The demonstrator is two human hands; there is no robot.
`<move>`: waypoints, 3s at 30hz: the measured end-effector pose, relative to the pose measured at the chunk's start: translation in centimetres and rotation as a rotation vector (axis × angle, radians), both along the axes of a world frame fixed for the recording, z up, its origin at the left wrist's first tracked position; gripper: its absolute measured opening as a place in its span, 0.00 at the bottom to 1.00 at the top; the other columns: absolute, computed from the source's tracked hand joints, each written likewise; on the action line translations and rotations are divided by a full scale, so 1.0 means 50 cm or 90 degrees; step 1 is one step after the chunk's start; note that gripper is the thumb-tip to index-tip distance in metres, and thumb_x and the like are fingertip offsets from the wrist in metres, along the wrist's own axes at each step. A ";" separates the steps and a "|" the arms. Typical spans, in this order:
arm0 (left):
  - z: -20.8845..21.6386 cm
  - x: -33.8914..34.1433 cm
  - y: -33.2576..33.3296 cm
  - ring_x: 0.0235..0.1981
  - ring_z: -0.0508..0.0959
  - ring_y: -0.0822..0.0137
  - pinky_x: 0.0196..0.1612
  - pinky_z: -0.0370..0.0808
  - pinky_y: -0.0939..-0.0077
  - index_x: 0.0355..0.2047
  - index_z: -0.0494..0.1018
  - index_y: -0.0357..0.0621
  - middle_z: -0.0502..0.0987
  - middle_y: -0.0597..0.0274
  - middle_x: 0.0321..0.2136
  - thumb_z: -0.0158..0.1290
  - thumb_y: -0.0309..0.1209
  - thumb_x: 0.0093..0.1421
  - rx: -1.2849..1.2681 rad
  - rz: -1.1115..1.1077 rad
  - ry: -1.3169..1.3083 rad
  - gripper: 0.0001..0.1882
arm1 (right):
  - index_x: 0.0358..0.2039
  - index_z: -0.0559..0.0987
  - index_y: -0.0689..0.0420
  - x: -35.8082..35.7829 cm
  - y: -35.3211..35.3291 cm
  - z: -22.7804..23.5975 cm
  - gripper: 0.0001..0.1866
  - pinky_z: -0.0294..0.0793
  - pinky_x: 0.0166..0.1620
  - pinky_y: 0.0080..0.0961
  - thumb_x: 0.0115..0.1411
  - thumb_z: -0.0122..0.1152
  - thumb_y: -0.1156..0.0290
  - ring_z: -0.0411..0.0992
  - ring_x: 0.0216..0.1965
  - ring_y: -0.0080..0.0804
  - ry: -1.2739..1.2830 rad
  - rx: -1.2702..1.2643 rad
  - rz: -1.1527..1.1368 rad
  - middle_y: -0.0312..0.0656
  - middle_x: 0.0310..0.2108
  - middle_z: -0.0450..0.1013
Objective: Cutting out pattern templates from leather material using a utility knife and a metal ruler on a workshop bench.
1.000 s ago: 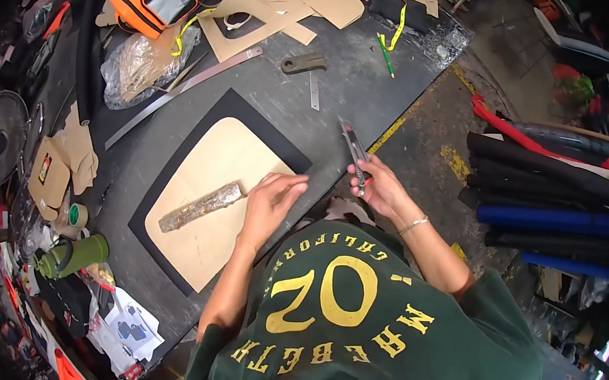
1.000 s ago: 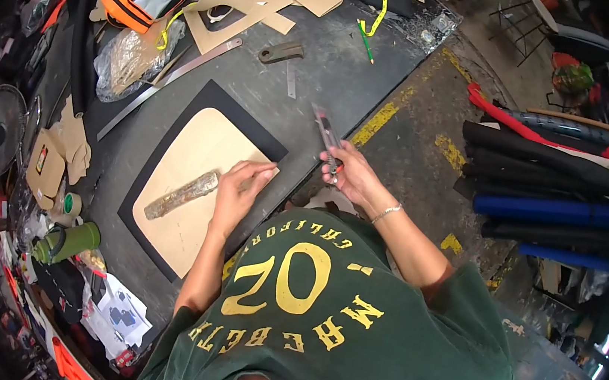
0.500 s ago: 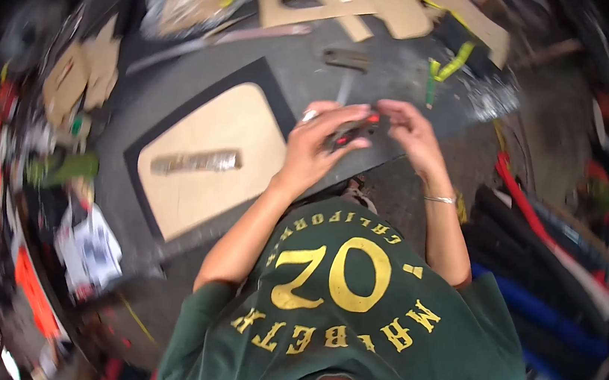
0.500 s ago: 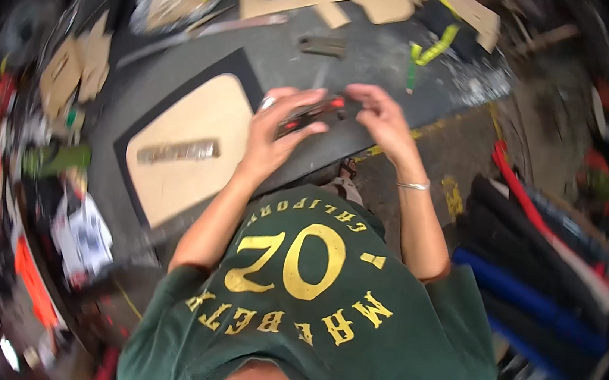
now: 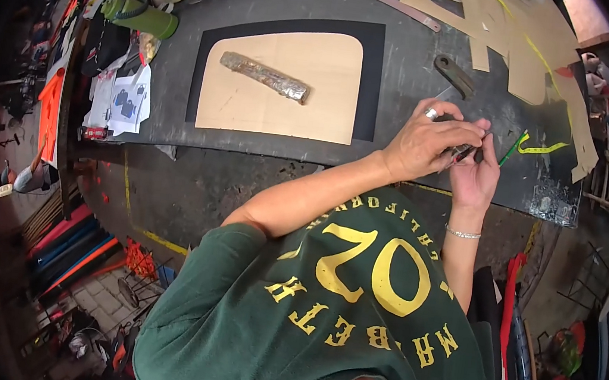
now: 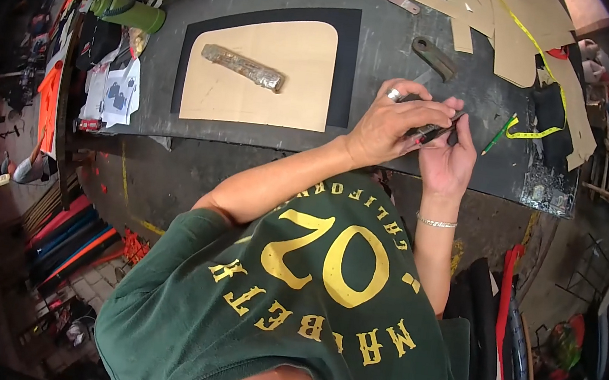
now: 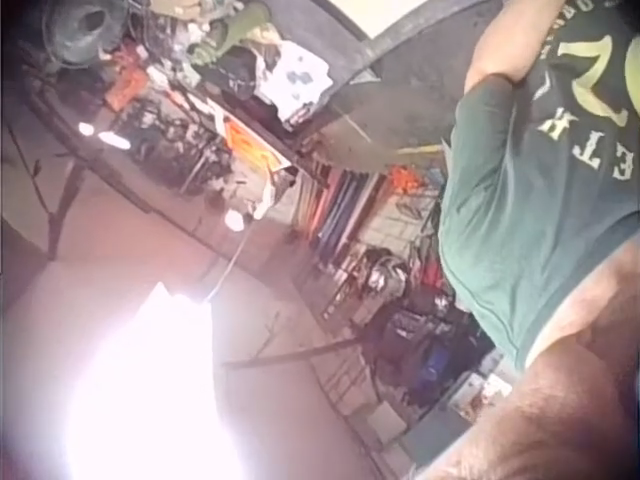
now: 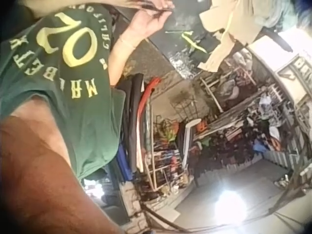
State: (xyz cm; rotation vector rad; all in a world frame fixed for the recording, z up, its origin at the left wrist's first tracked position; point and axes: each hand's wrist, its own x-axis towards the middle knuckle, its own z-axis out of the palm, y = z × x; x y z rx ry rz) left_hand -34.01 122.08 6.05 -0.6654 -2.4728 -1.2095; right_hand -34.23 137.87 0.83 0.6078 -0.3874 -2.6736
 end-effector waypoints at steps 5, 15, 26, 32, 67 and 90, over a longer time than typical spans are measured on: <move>0.007 0.015 -0.011 0.49 0.78 0.65 0.61 0.65 0.57 0.46 0.81 0.56 0.82 0.77 0.51 0.65 0.23 0.44 -0.054 -0.100 0.023 0.25 | 0.48 0.77 0.62 0.024 -0.019 -0.024 0.14 0.82 0.48 0.24 0.74 0.54 0.63 0.79 0.39 0.27 -0.004 0.068 -0.022 0.39 0.35 0.79; 0.048 -0.014 0.026 0.47 0.80 0.66 0.55 0.74 0.69 0.48 0.81 0.45 0.84 0.66 0.47 0.70 0.27 0.54 0.089 -0.097 -0.200 0.20 | 0.44 0.80 0.55 -0.028 0.056 -0.058 0.15 0.80 0.42 0.32 0.71 0.59 0.56 0.78 0.36 0.35 -0.139 0.678 -0.074 0.38 0.36 0.79; -0.030 -0.032 -0.019 0.45 0.83 0.68 0.50 0.76 0.73 0.50 0.76 0.37 0.83 0.54 0.48 0.68 0.32 0.60 0.200 -0.067 -0.547 0.21 | 0.35 0.85 0.57 -0.016 0.090 0.077 0.26 0.68 0.40 0.22 0.67 0.61 0.43 0.70 0.34 0.21 0.312 1.142 0.518 0.31 0.28 0.74; -0.005 -0.025 -0.001 0.41 0.84 0.69 0.48 0.75 0.73 0.50 0.77 0.39 0.86 0.54 0.39 0.67 0.33 0.60 0.176 -0.112 -0.535 0.20 | 0.39 0.83 0.57 0.024 0.029 0.074 0.28 0.63 0.32 0.17 0.64 0.64 0.40 0.66 0.28 0.15 0.218 0.805 0.325 0.27 0.25 0.70; -0.114 -0.182 -0.028 0.46 0.81 0.43 0.52 0.77 0.53 0.47 0.79 0.37 0.81 0.40 0.43 0.60 0.36 0.62 -0.381 0.089 -0.279 0.18 | 0.61 0.67 0.61 -0.049 0.679 -0.175 0.23 0.73 0.46 0.58 0.72 0.48 0.62 0.77 0.45 0.65 0.097 1.906 0.637 0.65 0.42 0.78; -0.082 -0.211 0.004 0.35 0.83 0.69 0.38 0.78 0.72 0.42 0.81 0.41 0.84 0.67 0.34 0.63 0.33 0.61 0.030 -0.044 -0.623 0.11 | 0.44 0.85 0.62 0.068 0.061 -0.040 0.13 0.82 0.36 0.20 0.61 0.72 0.70 0.80 0.33 0.22 0.171 1.051 0.041 0.37 0.37 0.81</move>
